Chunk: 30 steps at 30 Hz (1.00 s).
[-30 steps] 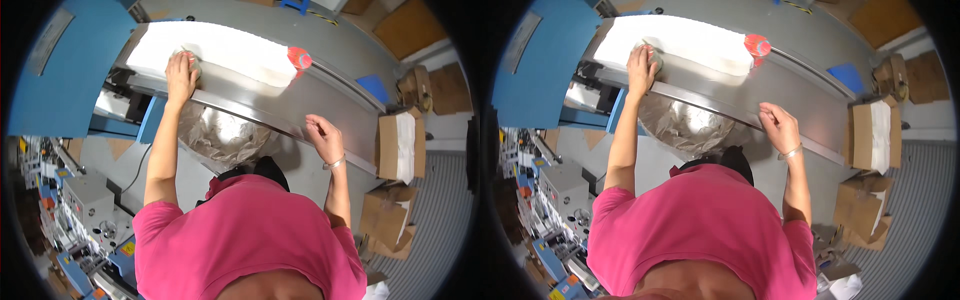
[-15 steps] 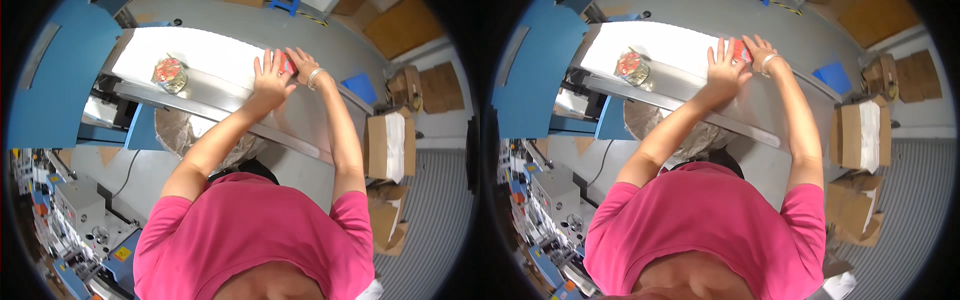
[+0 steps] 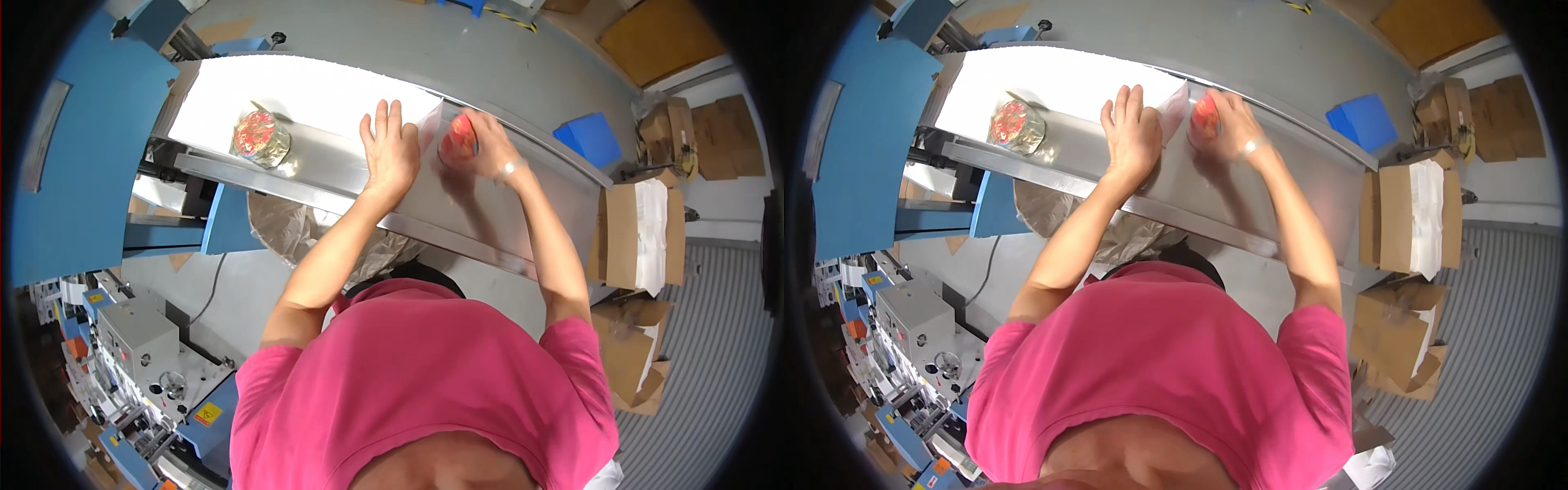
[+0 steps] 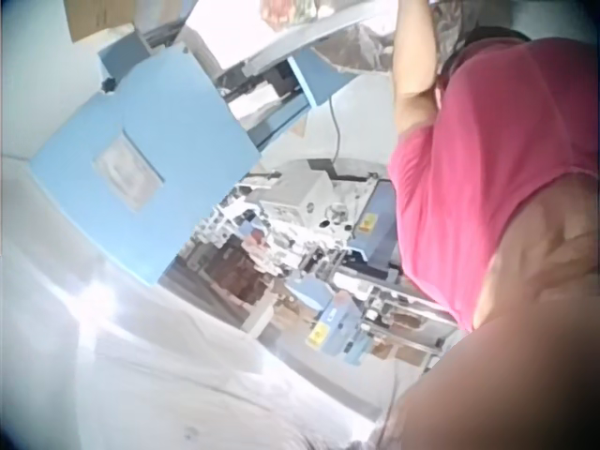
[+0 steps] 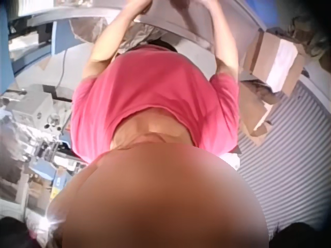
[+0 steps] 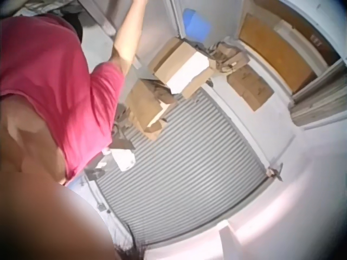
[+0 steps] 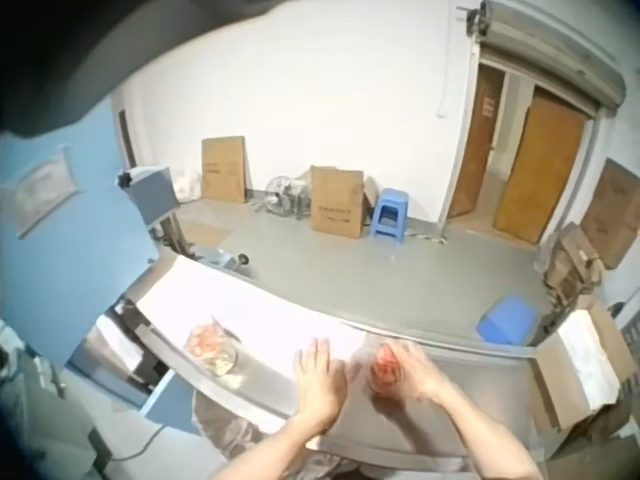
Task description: Gather pleated paper filters from the machine output and place them onto a conveyor belt for packaging.
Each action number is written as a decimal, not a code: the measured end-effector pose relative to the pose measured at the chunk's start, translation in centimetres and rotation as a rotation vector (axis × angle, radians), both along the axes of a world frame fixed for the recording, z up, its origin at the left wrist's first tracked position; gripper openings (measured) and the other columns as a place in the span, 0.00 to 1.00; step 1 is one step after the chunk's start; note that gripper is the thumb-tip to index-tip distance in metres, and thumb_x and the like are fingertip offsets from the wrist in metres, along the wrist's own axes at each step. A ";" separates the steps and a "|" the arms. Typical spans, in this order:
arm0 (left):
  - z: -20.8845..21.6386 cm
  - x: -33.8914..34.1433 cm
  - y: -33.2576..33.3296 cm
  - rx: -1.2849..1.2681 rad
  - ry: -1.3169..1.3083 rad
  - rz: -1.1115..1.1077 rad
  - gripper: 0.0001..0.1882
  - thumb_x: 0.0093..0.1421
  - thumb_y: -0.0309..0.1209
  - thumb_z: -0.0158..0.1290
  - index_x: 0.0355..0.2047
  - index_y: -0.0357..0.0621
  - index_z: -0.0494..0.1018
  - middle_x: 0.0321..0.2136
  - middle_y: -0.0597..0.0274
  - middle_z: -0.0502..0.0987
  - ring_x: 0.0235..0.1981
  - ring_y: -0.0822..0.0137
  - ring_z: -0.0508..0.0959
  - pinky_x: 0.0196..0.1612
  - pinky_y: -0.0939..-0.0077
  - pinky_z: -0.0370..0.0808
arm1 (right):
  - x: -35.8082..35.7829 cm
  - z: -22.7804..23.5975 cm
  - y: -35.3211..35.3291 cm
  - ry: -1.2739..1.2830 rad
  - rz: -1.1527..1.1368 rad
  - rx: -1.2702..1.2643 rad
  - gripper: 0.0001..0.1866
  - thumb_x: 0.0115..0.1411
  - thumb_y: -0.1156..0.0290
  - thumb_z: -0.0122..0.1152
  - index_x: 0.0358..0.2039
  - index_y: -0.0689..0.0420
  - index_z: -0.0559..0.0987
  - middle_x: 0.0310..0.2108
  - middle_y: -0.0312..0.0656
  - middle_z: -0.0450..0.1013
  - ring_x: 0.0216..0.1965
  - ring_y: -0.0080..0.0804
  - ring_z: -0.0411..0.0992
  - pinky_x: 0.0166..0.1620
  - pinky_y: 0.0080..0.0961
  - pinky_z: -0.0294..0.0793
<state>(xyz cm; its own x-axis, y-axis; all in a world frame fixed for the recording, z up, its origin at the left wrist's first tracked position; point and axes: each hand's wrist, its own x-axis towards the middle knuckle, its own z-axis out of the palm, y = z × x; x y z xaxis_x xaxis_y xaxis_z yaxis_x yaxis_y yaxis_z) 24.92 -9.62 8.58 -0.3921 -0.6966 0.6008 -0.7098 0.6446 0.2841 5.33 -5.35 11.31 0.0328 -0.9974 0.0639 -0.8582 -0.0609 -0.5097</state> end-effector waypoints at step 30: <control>-0.2 -0.7 -0.3 -0.078 -0.002 -0.053 0.22 0.52 0.32 0.54 0.47 0.39 0.67 0.50 0.48 0.65 0.54 0.47 0.62 0.54 0.48 0.54 | 1.0 -0.2 -1.8 -0.929 -0.360 0.733 0.28 0.56 0.50 0.56 0.48 0.60 0.68 0.37 0.44 0.69 0.35 0.28 0.70 0.38 0.21 0.72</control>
